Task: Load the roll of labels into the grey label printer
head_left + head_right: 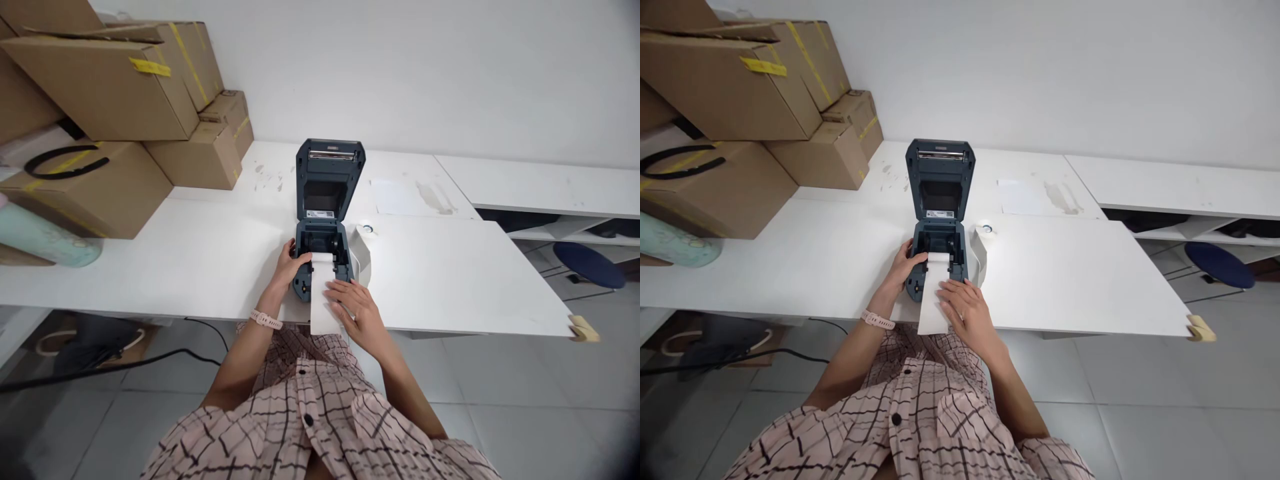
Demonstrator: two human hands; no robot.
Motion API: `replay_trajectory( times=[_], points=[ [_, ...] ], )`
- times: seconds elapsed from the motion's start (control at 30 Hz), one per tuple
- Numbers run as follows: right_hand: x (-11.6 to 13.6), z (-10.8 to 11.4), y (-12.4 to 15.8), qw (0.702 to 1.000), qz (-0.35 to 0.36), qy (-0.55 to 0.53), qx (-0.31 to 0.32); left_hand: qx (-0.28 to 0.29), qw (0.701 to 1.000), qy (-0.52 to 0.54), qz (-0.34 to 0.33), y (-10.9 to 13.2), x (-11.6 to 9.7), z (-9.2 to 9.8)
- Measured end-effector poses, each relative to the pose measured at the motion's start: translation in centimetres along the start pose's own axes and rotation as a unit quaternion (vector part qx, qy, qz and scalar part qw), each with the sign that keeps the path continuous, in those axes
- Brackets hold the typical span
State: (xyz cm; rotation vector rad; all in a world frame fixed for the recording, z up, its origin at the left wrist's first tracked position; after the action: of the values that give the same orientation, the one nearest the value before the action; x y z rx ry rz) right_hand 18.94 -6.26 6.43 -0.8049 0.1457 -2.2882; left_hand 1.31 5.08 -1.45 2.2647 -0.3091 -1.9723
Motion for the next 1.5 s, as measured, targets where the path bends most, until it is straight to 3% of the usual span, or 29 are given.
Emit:
replay_trajectory(
  times=[0.2, 0.27, 0.33, 0.4, 0.5, 0.6, 0.67, 0.77, 0.93, 1.03, 1.1, 1.17, 1.3, 1.37, 1.5],
  points=[
    [-0.2, 0.9, 0.2, 0.996, -0.014, -0.083, -0.004, -0.004, 1.0, 0.004, -0.004, 1.7, 0.5, -0.1],
    [-0.9, 2.8, -0.5, 0.99, -0.023, -0.137, -0.026, 0.007, 1.0, 0.0, -0.013, 3.5, 1.4, -0.6],
    [-2.1, 6.2, -2.2, 0.984, -0.025, -0.157, -0.085, 0.012, 1.0, -0.007, -0.027, 5.7, 2.3, -1.3],
    [-3.8, 10.2, -5.6, 0.978, -0.018, -0.14, -0.157, 0.012, 0.999, -0.016, -0.038, 7.8, 3.1, -1.9],
    [-7.7, 13.8, -13.6, 0.969, -0.022, -0.16, -0.184, 0.004, 0.998, -0.035, -0.046, 9.7, 3.7, -2.3],
    [-11.7, 14.2, -21.1, 0.956, -0.068, -0.235, -0.159, 0.009, 0.997, -0.053, -0.054, 10.1, 3.7, -2.4],
    [-12.5, 13.7, -23.1, 0.947, -0.088, -0.272, -0.146, 0.016, 0.997, -0.054, -0.052, 9.9, 3.9, -2.4],
    [-9.9, 13.4, -20.6, 0.951, -0.05, -0.258, -0.165, 0.022, 0.997, -0.063, -0.049, 9.7, 4.3, -2.1],
    [-4.0, 10.5, -8.9, 0.954, -0.024, -0.206, -0.218, 0.024, 0.996, -0.074, -0.05, 9.8, 4.4, -0.9],
    [-2.5, 6.9, -4.0, 0.958, -0.047, -0.186, -0.213, -0.033, 0.992, -0.077, -0.098, 10.0, 2.2, 1.0],
    [-3.2, 4.4, -2.2, 0.953, -0.085, -0.212, -0.197, -0.06, 0.985, -0.083, -0.137, 9.8, 0.2, 1.7],
    [-5.2, 2.1, -0.9, 0.928, -0.144, -0.28, -0.197, -0.062, 0.986, -0.093, -0.128, 9.0, -0.9, 1.6],
    [-8.8, -2.2, 0.4, 0.853, -0.261, -0.421, -0.164, -0.005, 0.998, -0.057, -0.033, 6.8, 0.1, -0.2],
    [-9.4, -3.9, 0.5, 0.828, -0.283, -0.468, -0.129, 0.039, 0.999, -0.031, -0.022, 6.3, 0.6, -1.3],
    [-9.8, -4.4, 0.7, 0.821, -0.28, -0.482, -0.125, 0.046, 0.997, -0.036, -0.044, 5.8, 0.9, -1.4]
  ],
)
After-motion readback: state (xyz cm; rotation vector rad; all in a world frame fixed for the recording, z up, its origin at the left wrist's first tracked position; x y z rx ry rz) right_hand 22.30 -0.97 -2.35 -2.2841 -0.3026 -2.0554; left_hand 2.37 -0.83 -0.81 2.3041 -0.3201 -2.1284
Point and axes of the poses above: each hand's wrist, its own y-axis away from the middle knuckle, its own z-axis out of the back of the hand, x = y × z, the point moved 10 cm from there along -y, towards the middle knuckle, and after that the axes turned 11 degrees about x, right-handed, at the moved point
